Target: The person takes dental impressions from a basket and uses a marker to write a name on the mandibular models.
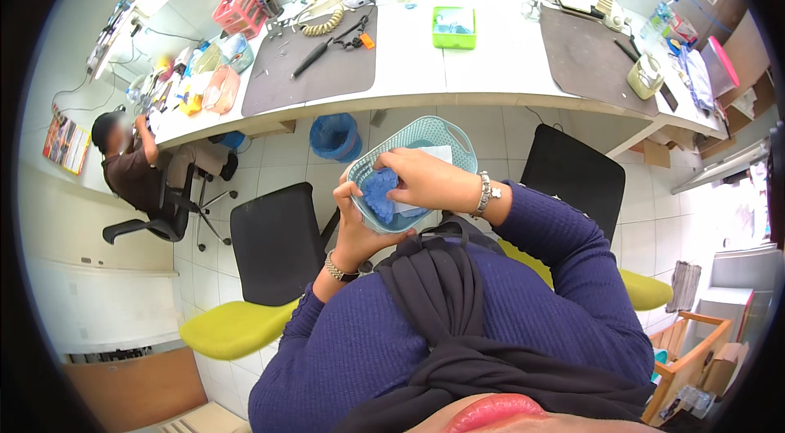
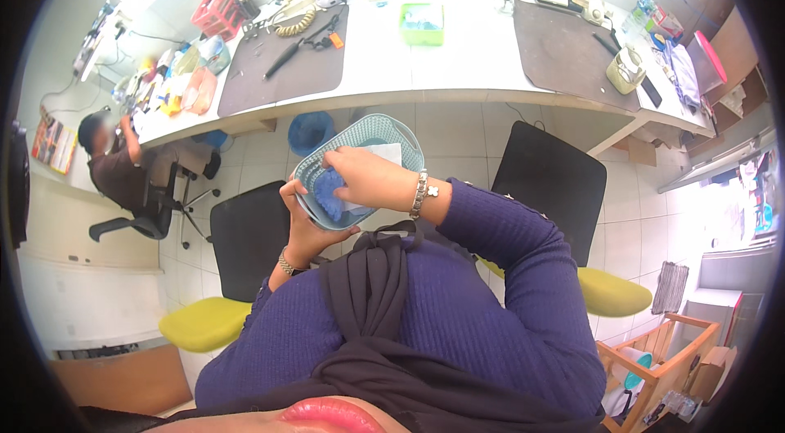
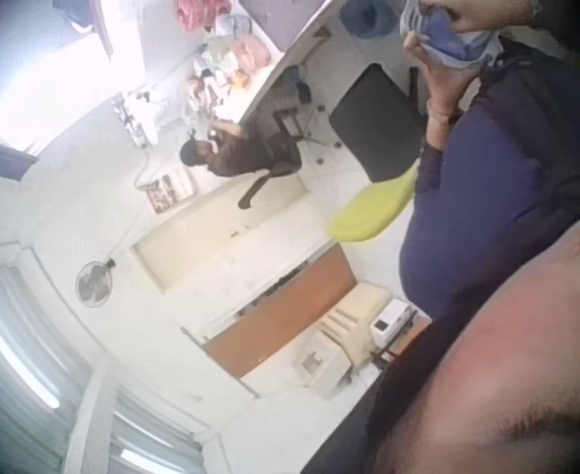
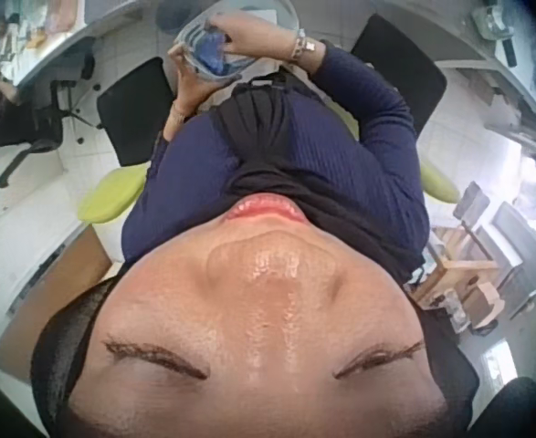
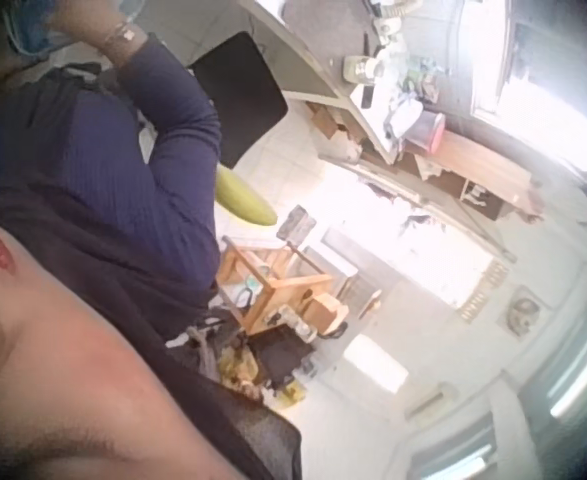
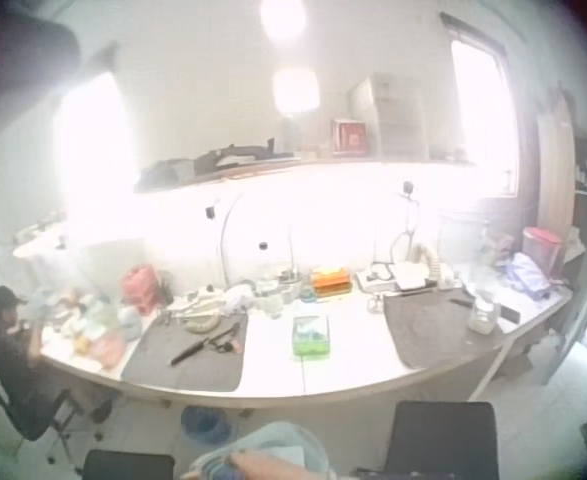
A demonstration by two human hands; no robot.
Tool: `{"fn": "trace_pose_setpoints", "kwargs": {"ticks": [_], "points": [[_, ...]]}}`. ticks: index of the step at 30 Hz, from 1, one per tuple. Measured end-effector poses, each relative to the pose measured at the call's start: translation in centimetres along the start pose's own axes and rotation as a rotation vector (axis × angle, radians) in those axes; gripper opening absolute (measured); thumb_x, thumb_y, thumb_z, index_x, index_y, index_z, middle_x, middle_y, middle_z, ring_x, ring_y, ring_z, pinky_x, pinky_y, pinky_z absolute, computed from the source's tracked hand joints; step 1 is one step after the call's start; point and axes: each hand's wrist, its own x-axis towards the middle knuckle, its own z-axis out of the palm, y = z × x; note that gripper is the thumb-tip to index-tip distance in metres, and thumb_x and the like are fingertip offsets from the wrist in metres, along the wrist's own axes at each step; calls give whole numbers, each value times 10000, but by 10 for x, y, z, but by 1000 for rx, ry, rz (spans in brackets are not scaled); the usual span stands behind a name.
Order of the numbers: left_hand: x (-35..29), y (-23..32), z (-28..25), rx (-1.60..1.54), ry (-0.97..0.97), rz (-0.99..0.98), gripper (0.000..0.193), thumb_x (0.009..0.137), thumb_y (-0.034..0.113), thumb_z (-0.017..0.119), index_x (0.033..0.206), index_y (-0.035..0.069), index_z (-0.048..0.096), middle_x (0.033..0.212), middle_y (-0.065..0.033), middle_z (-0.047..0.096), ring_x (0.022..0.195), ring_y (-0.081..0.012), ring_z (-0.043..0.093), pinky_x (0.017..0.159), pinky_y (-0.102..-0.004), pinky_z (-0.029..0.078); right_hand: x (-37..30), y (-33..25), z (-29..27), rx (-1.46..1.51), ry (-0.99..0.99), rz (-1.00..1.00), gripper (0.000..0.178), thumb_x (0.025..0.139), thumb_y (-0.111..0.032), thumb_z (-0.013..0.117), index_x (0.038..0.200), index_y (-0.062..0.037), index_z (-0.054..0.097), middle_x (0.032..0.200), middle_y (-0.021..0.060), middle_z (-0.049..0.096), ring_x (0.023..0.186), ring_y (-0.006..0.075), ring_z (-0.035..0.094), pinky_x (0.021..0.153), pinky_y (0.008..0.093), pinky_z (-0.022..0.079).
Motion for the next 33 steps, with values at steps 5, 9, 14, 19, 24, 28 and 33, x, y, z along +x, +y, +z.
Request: {"fn": "trace_pose_setpoints", "kwargs": {"ticks": [5, 9, 14, 19, 24, 28, 33], "points": [[77, -58, 12, 0, 22, 18, 944, 507, 328, 918, 1096, 138, 206, 1264, -167, 293, 1193, -276, 380, 1007, -418, 354, 56, 71, -39, -53, -53, 50, 321, 795, -111, 623, 1079, 31, 567, 1055, 181, 559, 995, 331, 565, 861, 385, 469], [135, -107, 26, -32, 97, -60, 952, 506, 369, 919, 1091, 145, 201, 1232, -146, 295, 1173, -263, 378, 996, -417, 354, 109, 115, -80, -121, -147, 153, 304, 825, -153, 595, 1063, 36, 594, 1062, 174, 553, 997, 322, 565, 864, 387, 470], [189, -154, 45, -103, 199, -145, 911, 542, 334, 913, 1065, 162, 187, 1189, -127, 309, 1149, -235, 391, 981, -397, 368, 152, 170, -113, -166, -125, 56, 299, 841, -187, 591, 1080, -9, 603, 1067, 139, 573, 1026, 290, 556, 891, 386, 449], [228, -194, 71, -73, 334, -305, 859, 596, 260, 897, 1062, 150, 184, 1142, -105, 304, 1119, -204, 384, 963, -371, 366, 155, 207, -152, -73, 266, -72, 255, 816, -131, 629, 1064, -75, 614, 1109, 80, 598, 1065, 250, 545, 925, 384, 385], [262, -249, 89, 91, 347, -329, 842, 619, 118, 877, 1093, 142, 180, 1143, -79, 246, 1137, -212, 361, 982, -358, 377, 113, 300, -173, -128, 705, 324, 189, 780, -55, 630, 967, -81, 630, 989, 83, 621, 977, 286, 551, 841, 379, 397], [286, -270, 105, 93, 343, -361, 823, 637, 52, 856, 1080, 144, 169, 1147, -84, 232, 1134, -199, 351, 970, -342, 392, 88, 341, -196, -332, 716, 516, 198, 790, -79, 628, 987, -97, 629, 989, 61, 606, 956, 270, 527, 815, 377, 382], [303, -294, 124, 54, 346, -393, 839, 637, 110, 868, 1077, 132, 155, 1133, -107, 238, 1107, -213, 367, 933, -342, 405, 117, 366, -214, -502, 399, 493, 205, 776, -127, 652, 977, -146, 614, 938, -22, 583, 933, 177, 520, 839, 441, 326]]}}
